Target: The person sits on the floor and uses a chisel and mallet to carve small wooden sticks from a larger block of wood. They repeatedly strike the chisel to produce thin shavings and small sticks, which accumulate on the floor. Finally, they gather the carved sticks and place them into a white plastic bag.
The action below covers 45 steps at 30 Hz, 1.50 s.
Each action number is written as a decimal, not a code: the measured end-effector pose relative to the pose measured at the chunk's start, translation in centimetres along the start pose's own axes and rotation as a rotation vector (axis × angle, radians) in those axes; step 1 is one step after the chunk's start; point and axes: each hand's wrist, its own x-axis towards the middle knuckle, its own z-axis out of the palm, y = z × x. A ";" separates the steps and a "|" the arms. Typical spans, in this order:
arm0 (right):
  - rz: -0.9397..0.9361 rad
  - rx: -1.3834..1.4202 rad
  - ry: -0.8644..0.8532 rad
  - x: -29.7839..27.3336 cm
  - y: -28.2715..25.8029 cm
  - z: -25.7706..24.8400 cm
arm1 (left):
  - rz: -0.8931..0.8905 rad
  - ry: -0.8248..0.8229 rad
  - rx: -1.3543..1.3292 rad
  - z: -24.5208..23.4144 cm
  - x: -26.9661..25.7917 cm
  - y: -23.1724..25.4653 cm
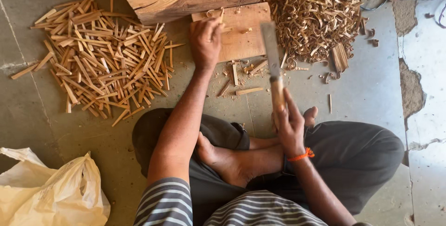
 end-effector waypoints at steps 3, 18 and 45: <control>0.015 -0.109 -0.039 -1.1 2.3 -1.0 | -0.132 0.066 -0.094 -0.9 0.3 0.8; 0.194 0.048 -0.101 -0.4 1.8 -0.9 | -0.627 0.287 -0.267 -8.3 -0.1 -0.9; 0.081 0.538 0.062 0.7 3.3 -2.8 | 0.222 -0.562 0.382 1.0 -7.7 11.9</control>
